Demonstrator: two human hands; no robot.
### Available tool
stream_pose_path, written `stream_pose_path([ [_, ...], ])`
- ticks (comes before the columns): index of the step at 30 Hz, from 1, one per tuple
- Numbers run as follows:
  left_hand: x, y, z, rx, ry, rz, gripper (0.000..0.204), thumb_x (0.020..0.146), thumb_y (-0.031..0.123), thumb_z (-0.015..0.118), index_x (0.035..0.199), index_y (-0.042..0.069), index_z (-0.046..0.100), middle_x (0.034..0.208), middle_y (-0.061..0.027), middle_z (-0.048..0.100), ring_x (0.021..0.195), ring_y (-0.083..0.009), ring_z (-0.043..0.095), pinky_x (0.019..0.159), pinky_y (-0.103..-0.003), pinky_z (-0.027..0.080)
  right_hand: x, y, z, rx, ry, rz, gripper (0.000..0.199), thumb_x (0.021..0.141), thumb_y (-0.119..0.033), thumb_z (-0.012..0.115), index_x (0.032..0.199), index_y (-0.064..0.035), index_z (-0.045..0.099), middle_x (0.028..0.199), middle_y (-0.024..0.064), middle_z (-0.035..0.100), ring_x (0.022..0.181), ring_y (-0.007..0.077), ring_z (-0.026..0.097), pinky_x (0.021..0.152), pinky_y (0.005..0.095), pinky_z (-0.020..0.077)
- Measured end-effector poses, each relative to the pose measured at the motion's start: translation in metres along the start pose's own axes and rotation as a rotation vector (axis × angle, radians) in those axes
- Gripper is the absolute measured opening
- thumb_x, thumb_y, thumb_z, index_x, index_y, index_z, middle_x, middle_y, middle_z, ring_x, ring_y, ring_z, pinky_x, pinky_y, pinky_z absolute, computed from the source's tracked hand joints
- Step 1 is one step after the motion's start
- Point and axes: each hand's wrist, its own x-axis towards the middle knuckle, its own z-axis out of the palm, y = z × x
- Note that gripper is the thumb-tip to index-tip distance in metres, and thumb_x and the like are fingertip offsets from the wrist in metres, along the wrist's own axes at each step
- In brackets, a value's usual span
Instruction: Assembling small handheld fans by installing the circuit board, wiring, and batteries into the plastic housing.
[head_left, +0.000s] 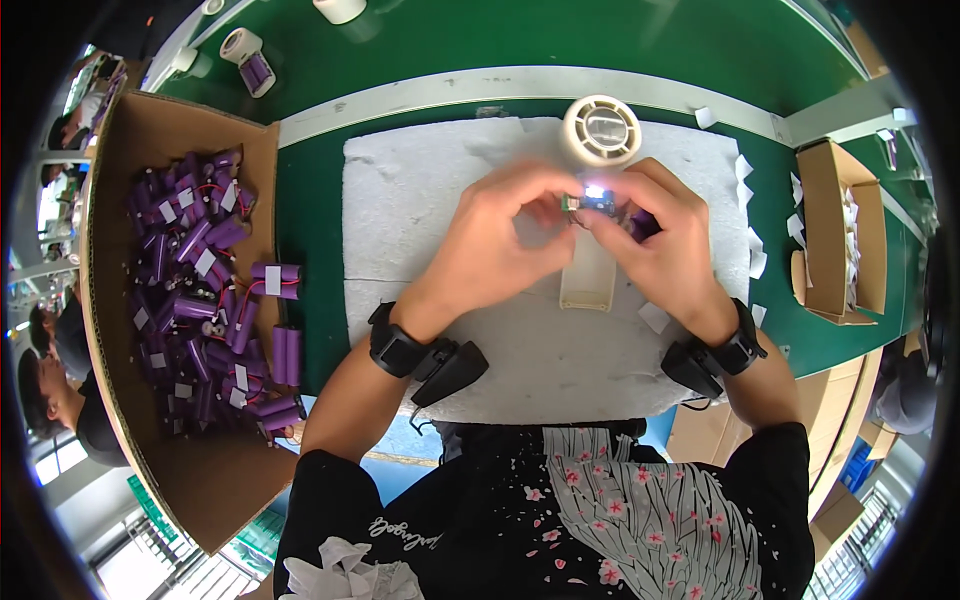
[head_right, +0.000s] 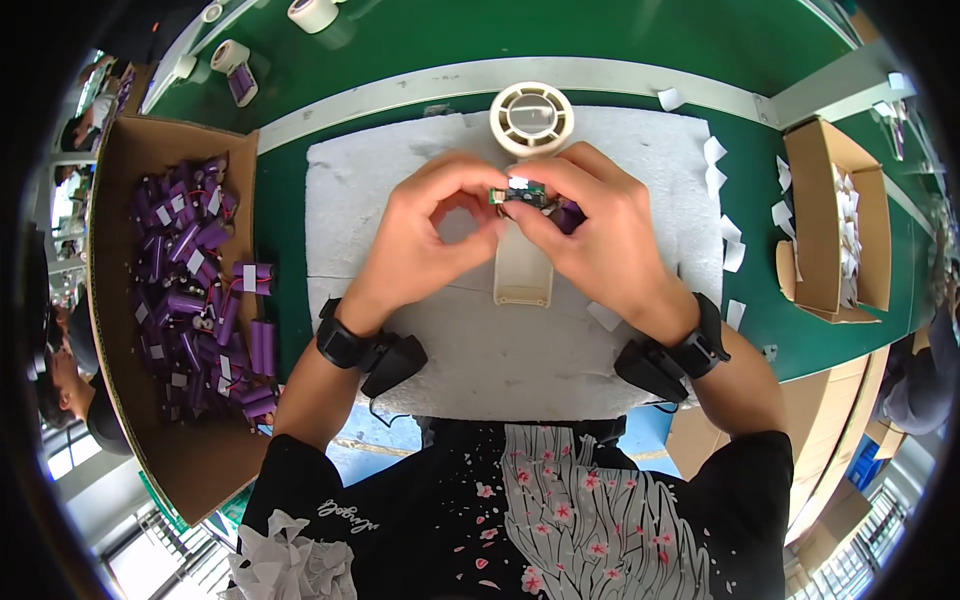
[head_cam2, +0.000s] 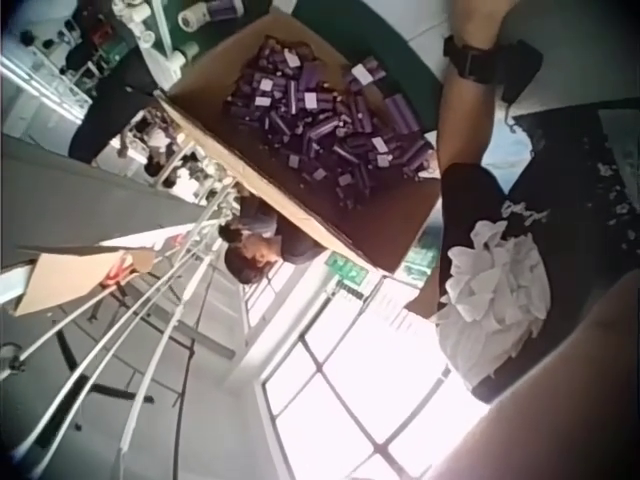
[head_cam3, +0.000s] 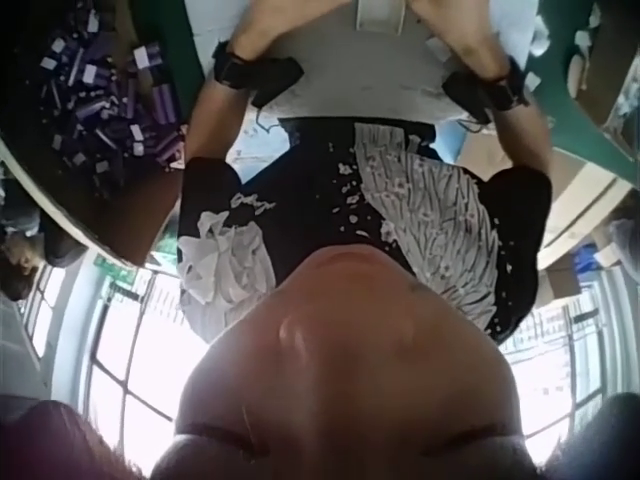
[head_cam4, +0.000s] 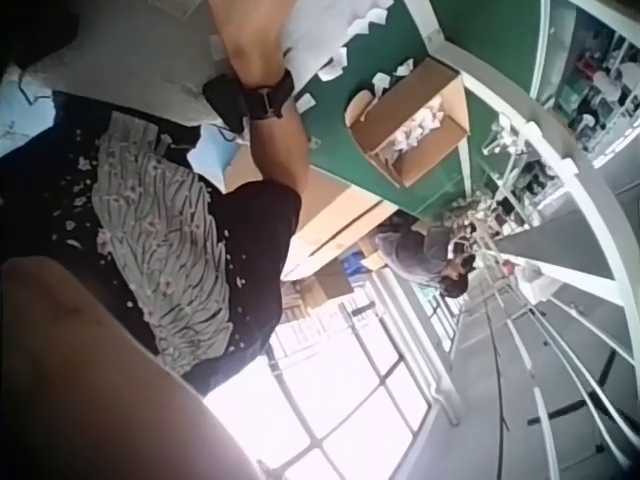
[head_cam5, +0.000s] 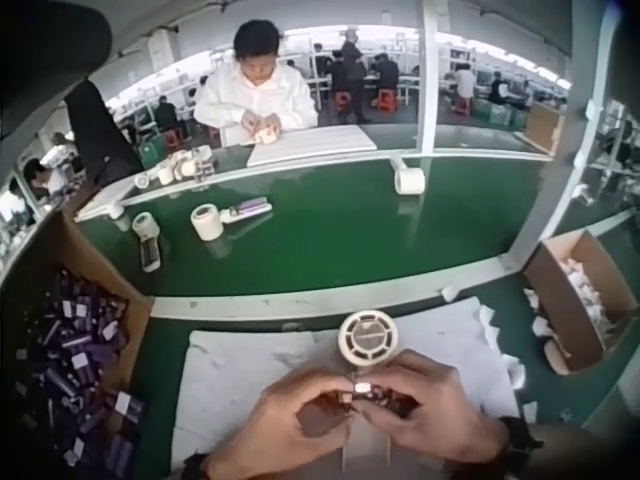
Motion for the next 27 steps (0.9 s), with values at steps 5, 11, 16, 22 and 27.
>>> stream_pose_path([
  [5, -0.003, 0.004, 0.012, 0.085, 0.039, -0.095, 0.039, 0.076, -0.007, 0.064, 0.113, 0.002, 0.055, 0.085, -0.0054, 0.063, 0.075, -0.0137, 0.063, 0.068, -0.026, 0.052, -0.001, -0.001, 0.002, -0.007, 0.031, -0.049, 0.023, 0.075, -0.004, 0.073, 0.096, -0.0027, 0.067, 0.076, 0.0037, 0.055, 0.057, 0.0094, 0.047, 0.050, 0.0233, 0.0380],
  [11, -0.004, 0.012, 0.010, 0.123, -0.070, -0.261, 0.037, 0.079, -0.007, 0.060, 0.114, 0.004, 0.055, 0.091, -0.0051, 0.063, 0.084, -0.0133, 0.062, 0.071, -0.025, 0.050, -0.003, -0.003, 0.000, -0.039, 0.040, -0.039, 0.021, 0.076, -0.003, 0.071, 0.096, -0.0023, 0.066, 0.074, 0.0042, 0.054, 0.055, 0.0099, 0.046, 0.050, 0.0236, 0.0374],
  [16, -0.002, 0.010, 0.005, -0.047, -0.109, -0.241, 0.038, 0.080, -0.007, 0.060, 0.116, 0.004, 0.055, 0.096, -0.0047, 0.064, 0.087, -0.0116, 0.062, 0.076, -0.025, 0.049, -0.004, -0.001, -0.002, -0.054, -0.012, 0.001, 0.020, 0.076, -0.001, 0.069, 0.096, -0.0016, 0.065, 0.077, 0.0049, 0.057, 0.054, 0.0101, 0.045, 0.050, 0.0243, 0.0375],
  [22, -0.002, 0.000, 0.003, -0.202, -0.090, -0.230, 0.039, 0.078, -0.002, 0.062, 0.116, 0.006, 0.058, 0.090, -0.0071, 0.065, 0.077, -0.0146, 0.062, 0.072, -0.030, 0.052, -0.004, 0.002, -0.004, -0.009, -0.070, -0.048, 0.022, 0.074, 0.001, 0.069, 0.096, -0.0011, 0.065, 0.083, 0.0064, 0.060, 0.056, 0.0109, 0.049, 0.051, 0.0244, 0.0398],
  [27, -0.003, 0.006, 0.002, -0.206, -0.120, -0.311, 0.039, 0.076, -0.002, 0.064, 0.114, 0.005, 0.059, 0.089, -0.0060, 0.065, 0.078, -0.0132, 0.062, 0.073, -0.029, 0.052, -0.005, 0.002, -0.008, 0.015, -0.143, -0.080, 0.022, 0.073, 0.003, 0.069, 0.094, -0.0012, 0.065, 0.085, 0.0072, 0.060, 0.060, 0.0129, 0.055, 0.054, 0.0250, 0.0437],
])
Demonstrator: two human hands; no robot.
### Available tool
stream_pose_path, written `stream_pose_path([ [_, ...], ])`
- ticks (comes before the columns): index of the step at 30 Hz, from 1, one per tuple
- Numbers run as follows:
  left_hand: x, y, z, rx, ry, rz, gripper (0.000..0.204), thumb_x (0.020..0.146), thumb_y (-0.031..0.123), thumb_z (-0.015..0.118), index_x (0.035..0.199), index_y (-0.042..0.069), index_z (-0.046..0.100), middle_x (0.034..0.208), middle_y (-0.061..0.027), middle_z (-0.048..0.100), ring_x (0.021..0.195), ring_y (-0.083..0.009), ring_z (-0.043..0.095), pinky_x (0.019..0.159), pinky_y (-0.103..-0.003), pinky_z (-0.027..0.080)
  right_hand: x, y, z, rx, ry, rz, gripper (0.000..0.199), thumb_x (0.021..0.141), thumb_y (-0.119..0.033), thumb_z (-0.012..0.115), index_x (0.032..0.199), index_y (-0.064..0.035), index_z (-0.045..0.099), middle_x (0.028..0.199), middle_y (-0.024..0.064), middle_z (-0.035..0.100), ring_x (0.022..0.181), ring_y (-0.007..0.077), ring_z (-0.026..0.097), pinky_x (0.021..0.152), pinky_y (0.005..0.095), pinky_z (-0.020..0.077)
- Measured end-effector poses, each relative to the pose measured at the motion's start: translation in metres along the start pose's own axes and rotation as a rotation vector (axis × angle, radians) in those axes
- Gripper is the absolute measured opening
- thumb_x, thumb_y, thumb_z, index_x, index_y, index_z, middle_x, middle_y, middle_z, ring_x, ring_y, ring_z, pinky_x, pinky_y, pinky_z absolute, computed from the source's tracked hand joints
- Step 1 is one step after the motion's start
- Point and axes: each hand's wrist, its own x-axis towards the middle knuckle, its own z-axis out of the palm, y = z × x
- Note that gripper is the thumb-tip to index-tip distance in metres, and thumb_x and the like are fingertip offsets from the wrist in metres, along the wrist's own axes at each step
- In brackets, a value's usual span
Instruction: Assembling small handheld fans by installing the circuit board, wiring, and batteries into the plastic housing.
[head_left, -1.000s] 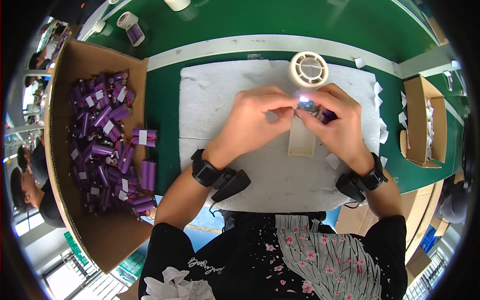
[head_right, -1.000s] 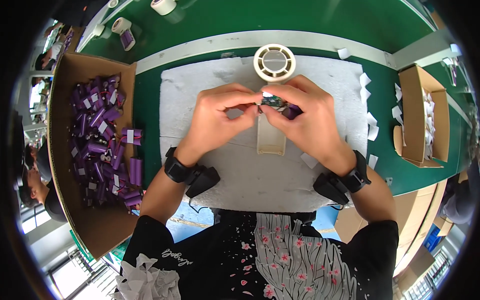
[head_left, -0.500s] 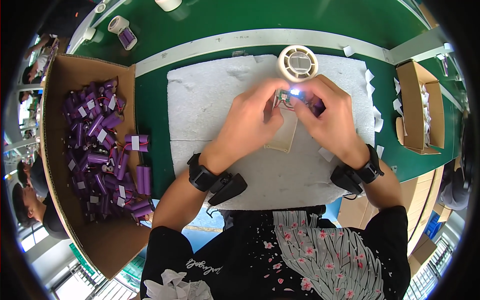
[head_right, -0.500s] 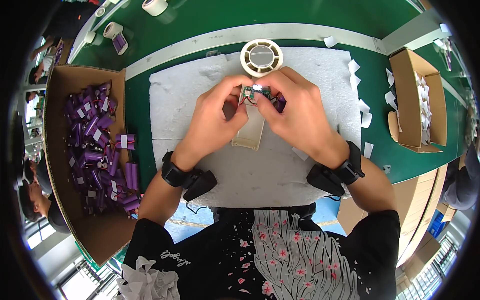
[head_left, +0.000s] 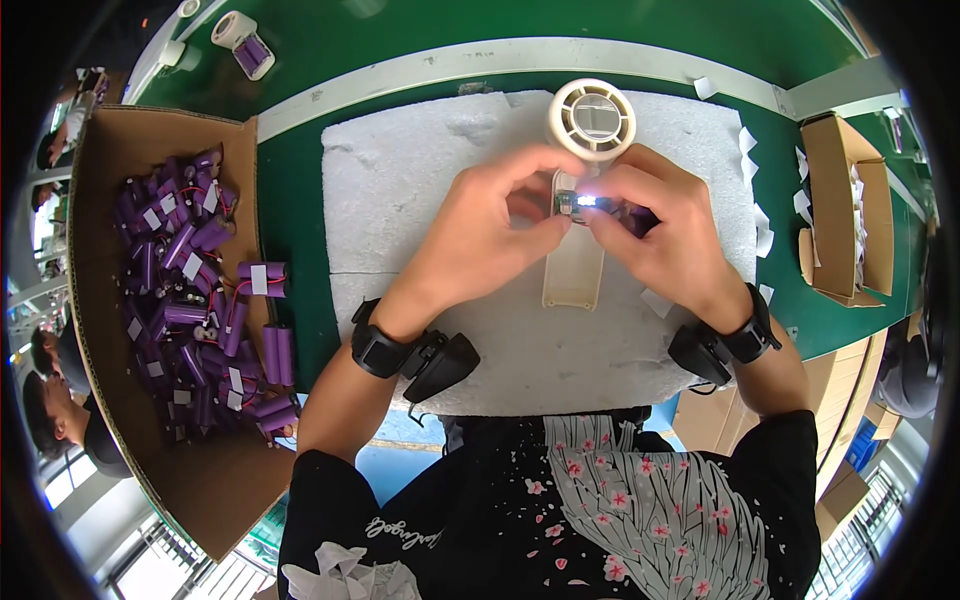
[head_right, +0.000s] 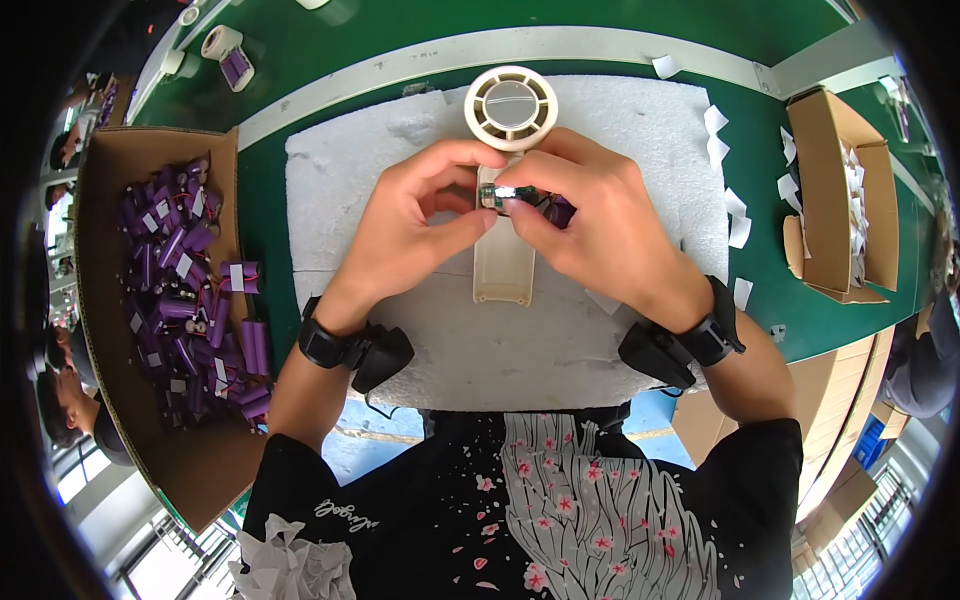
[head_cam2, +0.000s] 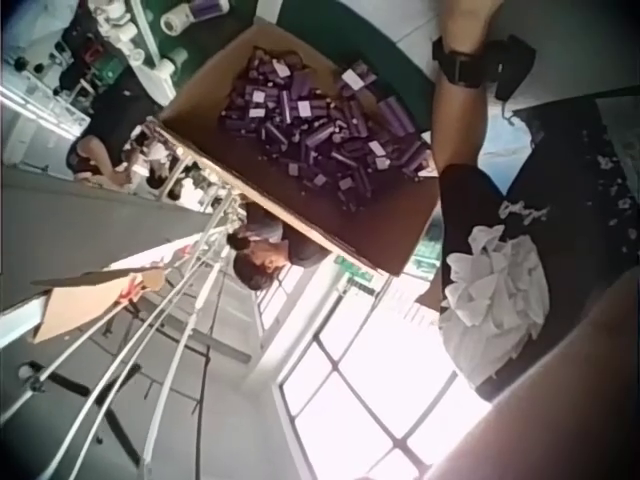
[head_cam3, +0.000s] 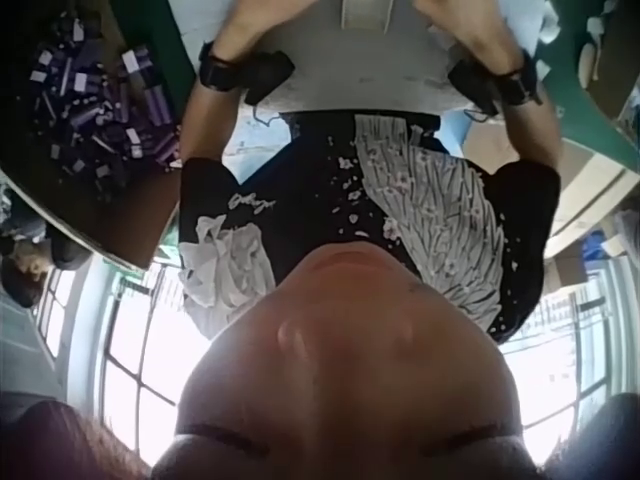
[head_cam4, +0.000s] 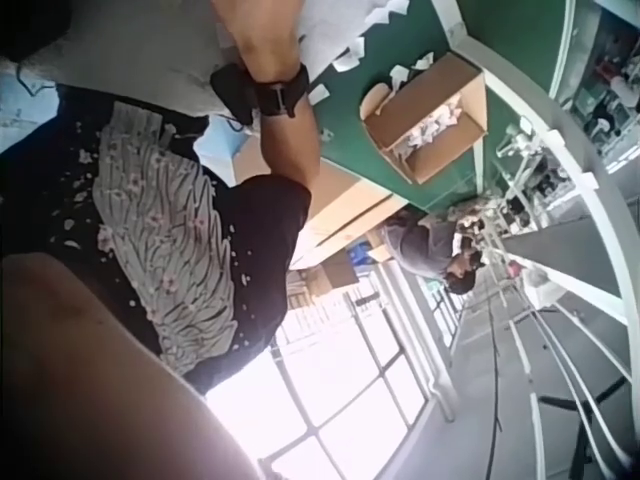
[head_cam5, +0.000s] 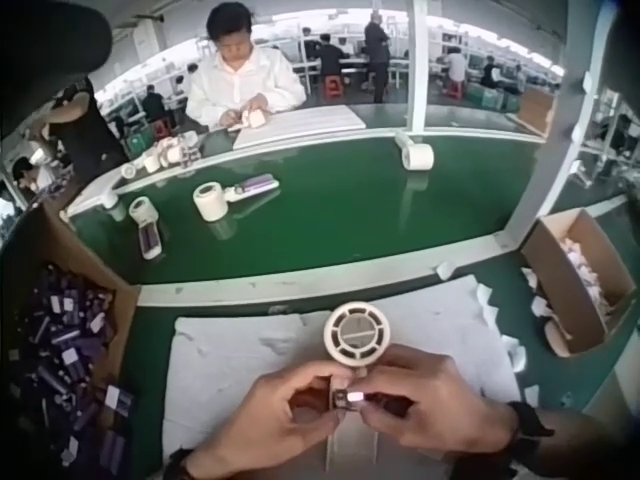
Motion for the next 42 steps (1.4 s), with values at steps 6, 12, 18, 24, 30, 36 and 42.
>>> stream_pose_path([
  [6, -0.004, 0.002, 0.007, -0.002, 0.033, -0.053, 0.036, 0.074, -0.003, 0.065, 0.108, 0.005, 0.059, 0.088, -0.0056, 0.063, 0.079, -0.0121, 0.062, 0.071, -0.027, 0.053, 0.000, 0.002, 0.000, -0.044, 0.020, -0.076, 0.023, 0.071, 0.005, 0.069, 0.093, -0.0024, 0.065, 0.089, 0.0079, 0.060, 0.064, 0.0171, 0.058, 0.057, 0.0257, 0.0465],
  [12, -0.007, 0.005, 0.012, 0.004, 0.077, -0.095, 0.040, 0.077, -0.011, 0.062, 0.113, 0.004, 0.053, 0.100, -0.0036, 0.063, 0.091, -0.0096, 0.062, 0.074, -0.023, 0.052, 0.001, 0.002, -0.001, -0.104, 0.016, -0.111, 0.025, 0.070, 0.006, 0.071, 0.093, -0.0010, 0.065, 0.087, 0.0083, 0.061, 0.063, 0.0161, 0.057, 0.055, 0.0239, 0.0452],
  [18, -0.007, 0.003, 0.014, 0.009, 0.069, -0.095, 0.040, 0.076, -0.012, 0.062, 0.111, 0.005, 0.052, 0.100, -0.0032, 0.061, 0.091, -0.0095, 0.062, 0.073, -0.022, 0.052, 0.002, -0.004, -0.007, -0.146, 0.002, -0.056, 0.026, 0.068, 0.006, 0.077, 0.092, 0.0016, 0.067, 0.081, 0.0103, 0.063, 0.063, 0.0126, 0.056, 0.054, 0.0216, 0.0424],
  [24, -0.007, 0.001, 0.013, 0.055, 0.062, -0.081, 0.039, 0.075, -0.012, 0.061, 0.109, 0.005, 0.051, 0.099, -0.0029, 0.060, 0.091, -0.0102, 0.063, 0.071, -0.023, 0.052, 0.000, -0.007, -0.005, -0.158, -0.002, -0.039, 0.026, 0.067, 0.007, 0.078, 0.091, 0.0017, 0.068, 0.082, 0.0116, 0.064, 0.063, 0.0135, 0.056, 0.053, 0.0219, 0.0419],
  [30, -0.007, 0.002, 0.013, 0.037, 0.049, -0.091, 0.038, 0.076, -0.012, 0.061, 0.108, 0.005, 0.051, 0.098, -0.0029, 0.060, 0.089, -0.0104, 0.063, 0.071, -0.023, 0.053, 0.000, -0.008, -0.003, -0.189, 0.059, -0.075, 0.025, 0.067, 0.008, 0.077, 0.090, 0.0025, 0.069, 0.082, 0.0116, 0.064, 0.064, 0.0142, 0.057, 0.054, 0.0225, 0.0428],
  [36, -0.006, 0.000, 0.013, 0.034, 0.056, -0.063, 0.038, 0.076, -0.012, 0.061, 0.108, 0.004, 0.051, 0.097, -0.0032, 0.060, 0.089, -0.0105, 0.063, 0.073, -0.025, 0.054, -0.001, -0.008, -0.003, -0.211, 0.062, -0.081, 0.024, 0.067, 0.007, 0.077, 0.090, 0.0031, 0.070, 0.081, 0.0114, 0.064, 0.065, 0.0148, 0.057, 0.055, 0.0228, 0.0433],
  [42, -0.007, 0.003, 0.010, 0.042, 0.020, -0.048, 0.039, 0.079, -0.011, 0.061, 0.113, 0.003, 0.050, 0.099, -0.0042, 0.060, 0.089, -0.0106, 0.062, 0.074, -0.025, 0.054, 0.000, -0.011, -0.005, -0.245, 0.040, -0.047, 0.023, 0.068, 0.006, 0.077, 0.090, 0.0032, 0.070, 0.082, 0.0103, 0.064, 0.065, 0.0143, 0.057, 0.055, 0.0228, 0.0438],
])
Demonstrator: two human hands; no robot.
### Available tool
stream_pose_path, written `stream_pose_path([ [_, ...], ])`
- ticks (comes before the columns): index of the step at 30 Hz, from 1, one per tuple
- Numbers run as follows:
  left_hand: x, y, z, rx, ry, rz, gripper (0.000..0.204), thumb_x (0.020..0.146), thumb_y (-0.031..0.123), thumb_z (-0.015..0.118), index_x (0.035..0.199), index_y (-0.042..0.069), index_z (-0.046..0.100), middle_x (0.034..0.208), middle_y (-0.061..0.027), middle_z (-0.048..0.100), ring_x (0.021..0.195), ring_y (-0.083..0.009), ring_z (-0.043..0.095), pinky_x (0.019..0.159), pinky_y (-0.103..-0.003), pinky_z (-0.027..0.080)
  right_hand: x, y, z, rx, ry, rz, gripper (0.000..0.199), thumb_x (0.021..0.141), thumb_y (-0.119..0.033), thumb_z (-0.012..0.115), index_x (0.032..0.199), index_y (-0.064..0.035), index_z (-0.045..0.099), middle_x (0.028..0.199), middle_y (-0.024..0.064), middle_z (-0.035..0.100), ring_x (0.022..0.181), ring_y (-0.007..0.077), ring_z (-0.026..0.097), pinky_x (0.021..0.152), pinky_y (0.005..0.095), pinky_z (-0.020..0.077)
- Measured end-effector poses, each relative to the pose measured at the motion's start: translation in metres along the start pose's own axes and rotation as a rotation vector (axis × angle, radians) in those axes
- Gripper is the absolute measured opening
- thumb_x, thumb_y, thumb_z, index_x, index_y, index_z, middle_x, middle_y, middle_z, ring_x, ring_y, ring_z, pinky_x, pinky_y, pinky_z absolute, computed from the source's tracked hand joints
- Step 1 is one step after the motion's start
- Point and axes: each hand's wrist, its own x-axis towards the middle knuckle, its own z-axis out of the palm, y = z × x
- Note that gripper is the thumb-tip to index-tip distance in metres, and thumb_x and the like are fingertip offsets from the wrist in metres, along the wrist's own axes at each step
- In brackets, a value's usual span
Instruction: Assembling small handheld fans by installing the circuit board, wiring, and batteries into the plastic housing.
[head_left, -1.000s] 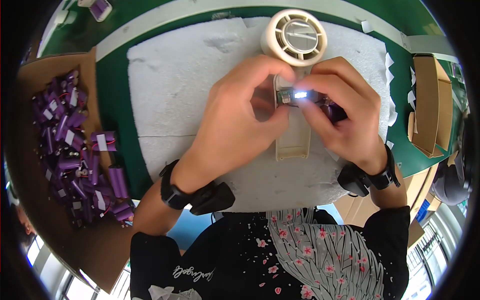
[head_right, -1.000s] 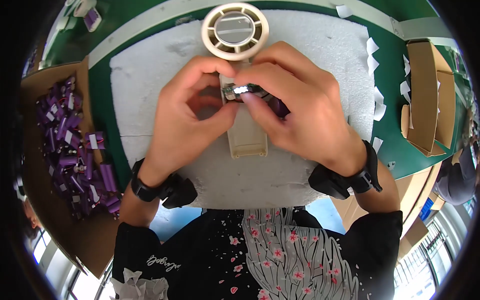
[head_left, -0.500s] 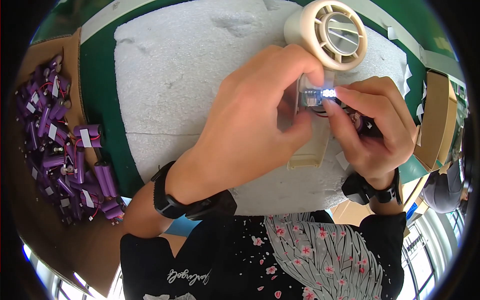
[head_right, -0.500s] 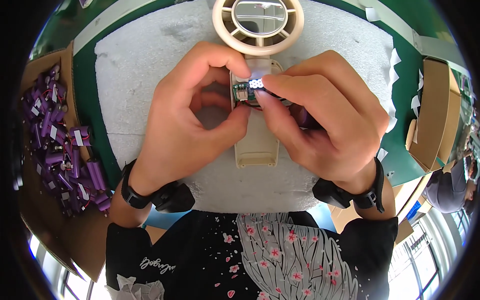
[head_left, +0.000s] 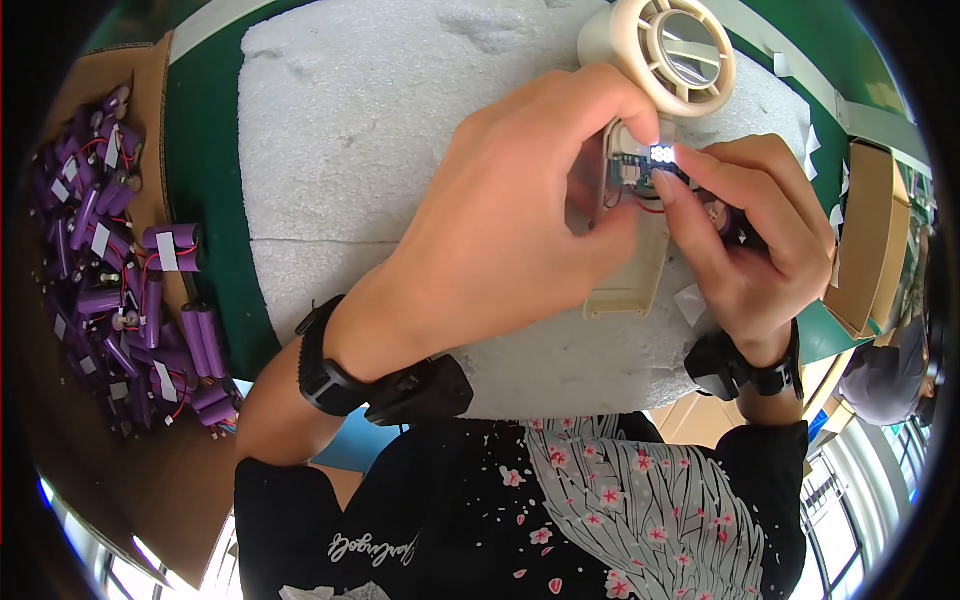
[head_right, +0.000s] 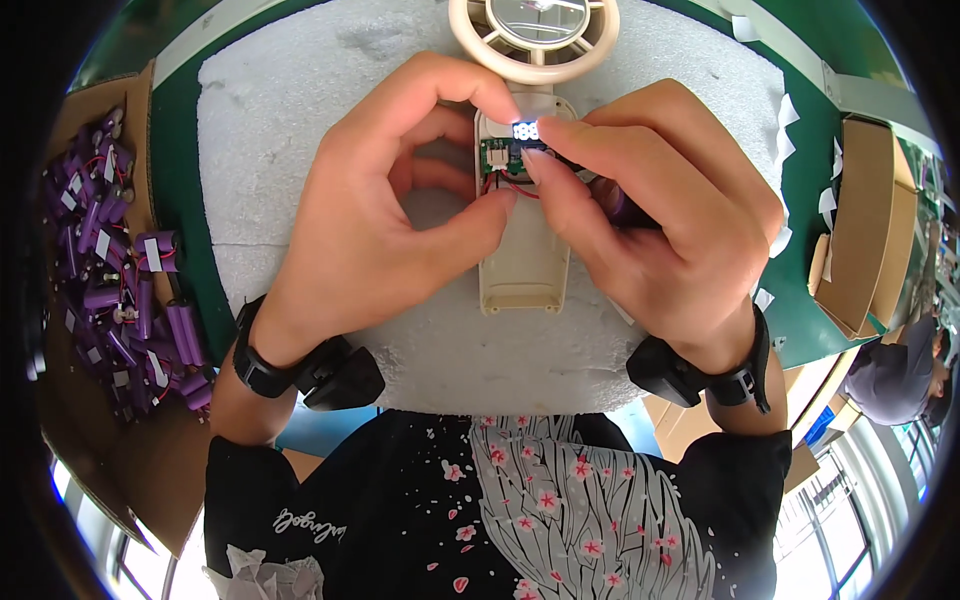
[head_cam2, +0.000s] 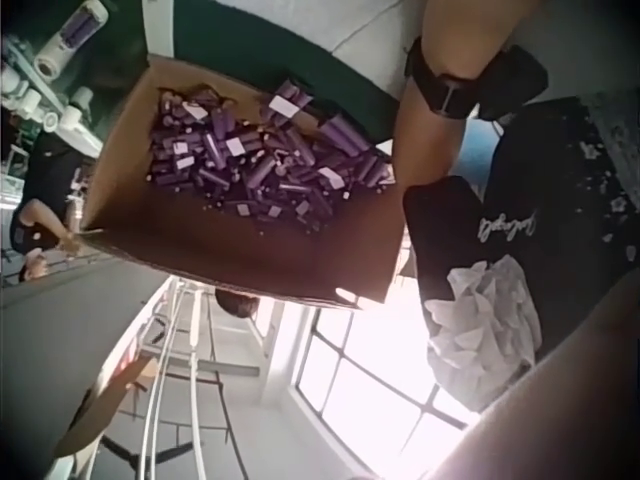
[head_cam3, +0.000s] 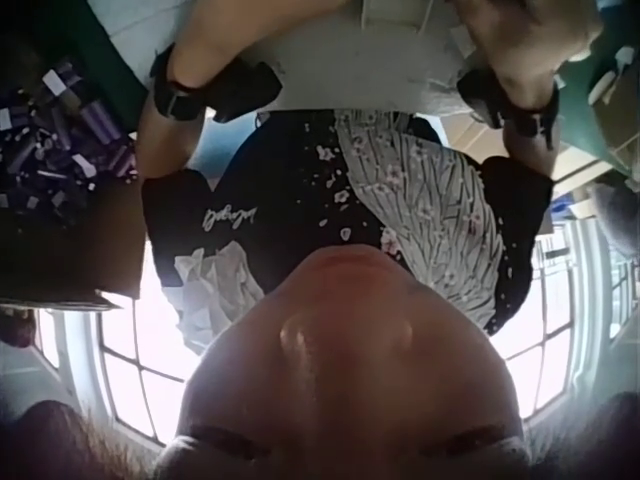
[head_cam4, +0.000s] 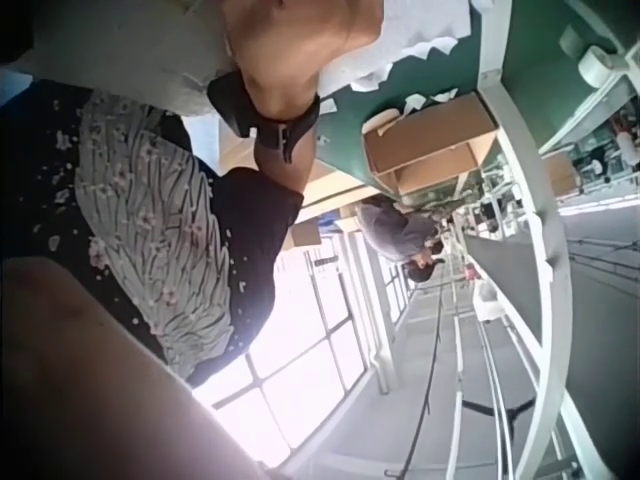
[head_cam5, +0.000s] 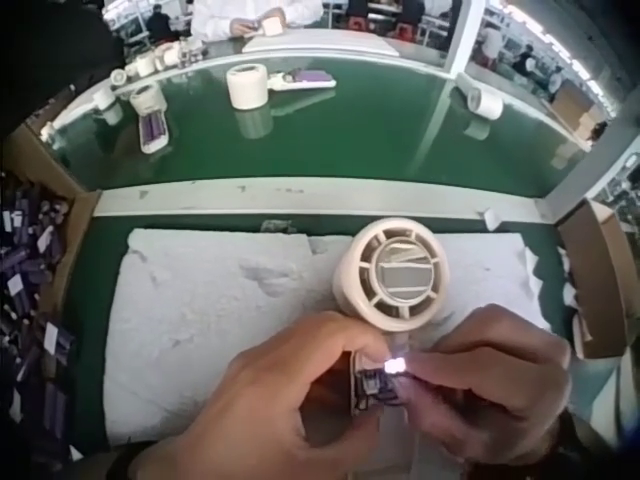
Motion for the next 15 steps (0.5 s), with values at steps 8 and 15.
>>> stream_pose_path([
  [8, 0.005, -0.008, -0.008, 0.121, 0.004, 0.233, 0.030, 0.087, -0.005, 0.061, 0.115, 0.005, 0.066, 0.097, -0.0083, 0.067, 0.081, -0.0108, 0.063, 0.068, -0.022, 0.050, 0.003, 0.000, 0.000, 0.021, -0.031, 0.049, 0.020, 0.072, 0.005, 0.075, 0.090, 0.0014, 0.067, 0.080, 0.0057, 0.062, 0.065, 0.0085, 0.055, 0.056, 0.0193, 0.0406],
  [15, 0.006, -0.010, -0.012, 0.250, -0.012, 0.298, 0.033, 0.085, -0.006, 0.062, 0.113, 0.009, 0.069, 0.093, -0.0103, 0.067, 0.072, -0.0145, 0.061, 0.064, -0.024, 0.048, -0.001, -0.002, -0.001, 0.226, -0.137, 0.420, 0.016, 0.081, 0.002, 0.069, 0.093, -0.0017, 0.059, 0.081, -0.0020, 0.059, 0.065, 0.0018, 0.050, 0.057, 0.0160, 0.0377],
])
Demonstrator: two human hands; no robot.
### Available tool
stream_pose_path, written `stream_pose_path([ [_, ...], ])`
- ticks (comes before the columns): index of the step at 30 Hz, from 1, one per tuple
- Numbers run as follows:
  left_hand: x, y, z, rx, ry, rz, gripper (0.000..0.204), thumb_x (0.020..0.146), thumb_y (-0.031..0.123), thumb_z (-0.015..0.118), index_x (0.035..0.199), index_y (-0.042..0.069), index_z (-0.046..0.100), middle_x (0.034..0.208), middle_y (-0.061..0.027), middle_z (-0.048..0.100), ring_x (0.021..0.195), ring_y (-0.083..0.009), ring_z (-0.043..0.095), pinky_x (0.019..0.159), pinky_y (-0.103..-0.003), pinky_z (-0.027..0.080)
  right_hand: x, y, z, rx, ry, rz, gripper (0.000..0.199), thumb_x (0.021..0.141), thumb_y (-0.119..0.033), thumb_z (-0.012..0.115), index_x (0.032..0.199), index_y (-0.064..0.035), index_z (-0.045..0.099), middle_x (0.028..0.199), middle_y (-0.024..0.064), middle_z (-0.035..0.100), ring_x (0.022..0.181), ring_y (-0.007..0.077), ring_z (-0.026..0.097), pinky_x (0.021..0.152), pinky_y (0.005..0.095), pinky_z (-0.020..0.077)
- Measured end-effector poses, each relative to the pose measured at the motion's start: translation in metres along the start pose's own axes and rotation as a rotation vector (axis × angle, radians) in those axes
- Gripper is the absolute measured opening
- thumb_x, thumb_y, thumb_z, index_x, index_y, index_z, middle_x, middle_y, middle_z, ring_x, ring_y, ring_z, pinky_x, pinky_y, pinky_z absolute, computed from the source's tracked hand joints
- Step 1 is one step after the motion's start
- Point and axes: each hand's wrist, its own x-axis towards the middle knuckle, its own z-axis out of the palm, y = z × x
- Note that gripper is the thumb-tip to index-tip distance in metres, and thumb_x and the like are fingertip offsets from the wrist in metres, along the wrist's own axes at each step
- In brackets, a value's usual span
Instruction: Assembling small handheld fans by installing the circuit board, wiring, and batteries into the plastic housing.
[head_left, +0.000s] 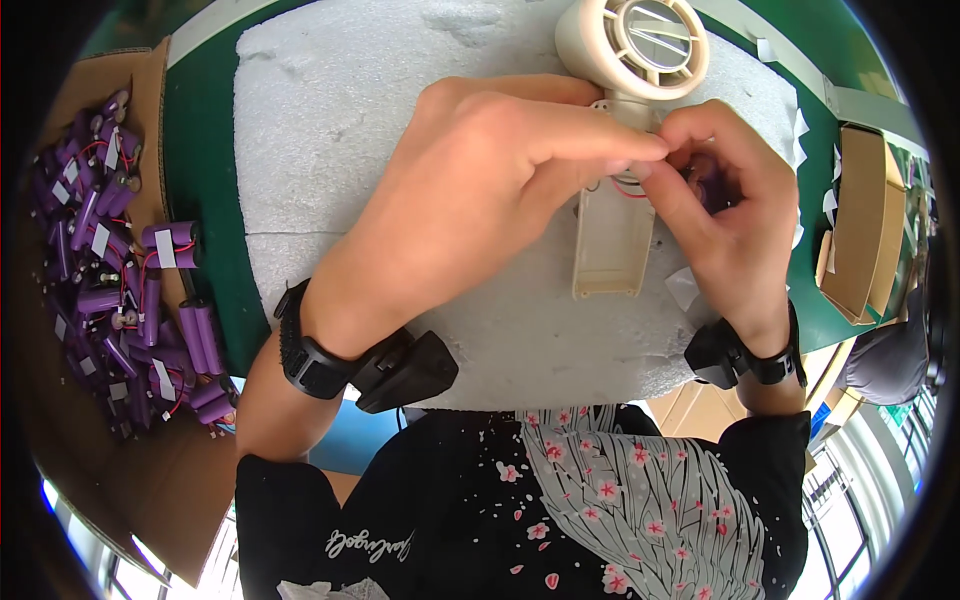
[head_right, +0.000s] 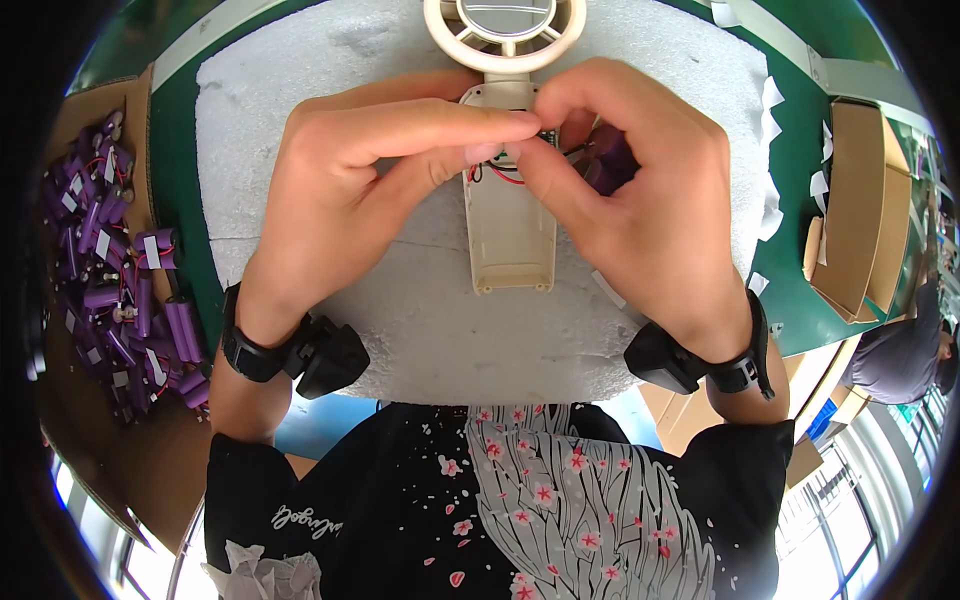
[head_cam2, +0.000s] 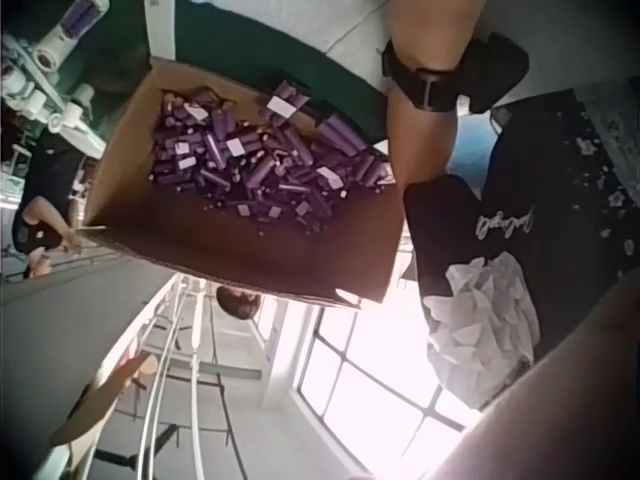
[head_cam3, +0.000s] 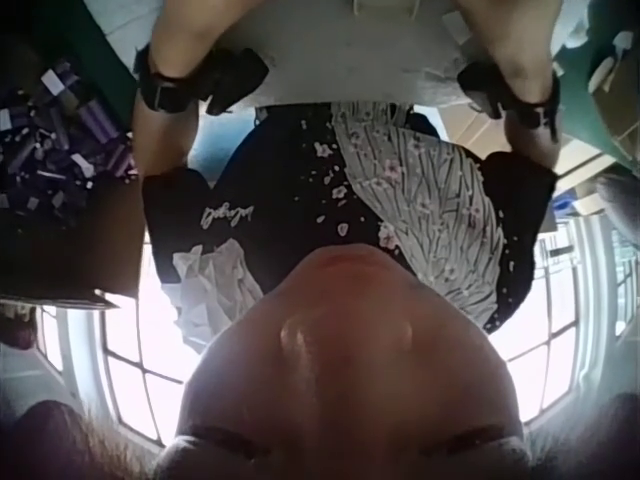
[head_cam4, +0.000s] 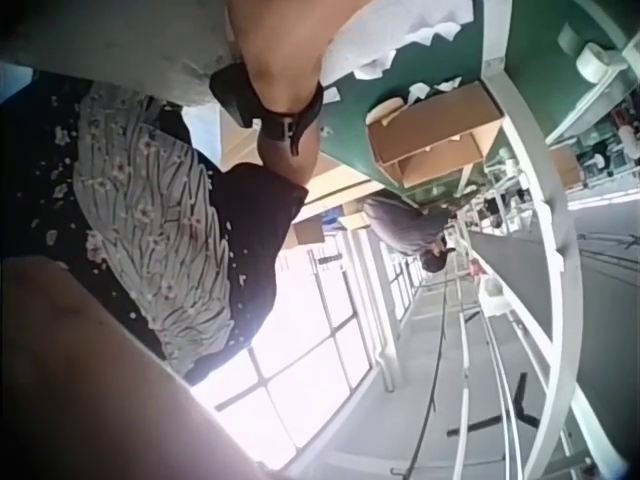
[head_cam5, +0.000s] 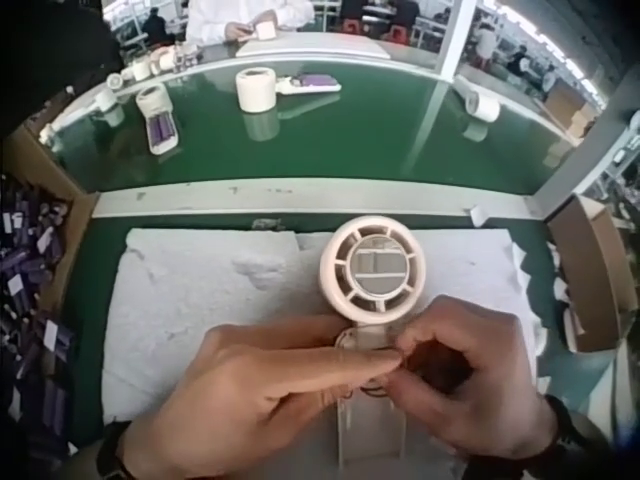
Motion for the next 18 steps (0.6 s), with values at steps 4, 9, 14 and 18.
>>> stream_pose_path([
  [4, 0.001, 0.002, -0.003, 0.012, -0.029, 0.017, 0.037, 0.082, -0.007, 0.062, 0.114, 0.010, 0.069, 0.096, -0.0091, 0.064, 0.073, -0.0155, 0.058, 0.066, -0.025, 0.048, 0.004, 0.000, -0.004, 0.028, -0.150, 0.086, 0.017, 0.084, -0.002, 0.067, 0.098, -0.0023, 0.056, 0.082, -0.0032, 0.057, 0.064, 0.0010, 0.048, 0.057, 0.0157, 0.0379],
  [9, 0.000, 0.008, -0.008, -0.059, -0.071, -0.052, 0.040, 0.081, -0.009, 0.061, 0.115, 0.010, 0.068, 0.100, -0.0081, 0.061, 0.076, -0.0146, 0.057, 0.068, -0.026, 0.047, 0.009, -0.011, -0.023, 0.219, -0.348, 0.266, 0.039, 0.079, -0.007, 0.071, 0.113, -0.0021, 0.053, 0.091, 0.0003, 0.055, 0.064, 0.0028, 0.048, 0.056, 0.0168, 0.0391],
  [14, 0.001, 0.004, -0.008, -0.100, -0.071, -0.078, 0.041, 0.080, -0.010, 0.058, 0.115, 0.010, 0.069, 0.104, -0.0070, 0.060, 0.079, -0.0127, 0.057, 0.069, -0.025, 0.047, 0.006, -0.004, -0.036, 0.423, -0.513, 0.287, 0.070, 0.066, -0.009, 0.074, 0.129, -0.0019, 0.044, 0.107, 0.0058, 0.049, 0.064, 0.0074, 0.050, 0.056, 0.0204, 0.0420],
  [18, 0.000, 0.005, -0.009, -0.101, -0.053, -0.130, 0.041, 0.081, -0.010, 0.057, 0.114, 0.010, 0.069, 0.105, -0.0061, 0.061, 0.080, -0.0116, 0.057, 0.070, -0.024, 0.047, 0.006, -0.005, -0.042, 0.495, -0.548, 0.298, 0.082, 0.060, -0.007, 0.072, 0.135, -0.0024, 0.040, 0.117, 0.0092, 0.046, 0.065, 0.0114, 0.055, 0.056, 0.0227, 0.0442],
])
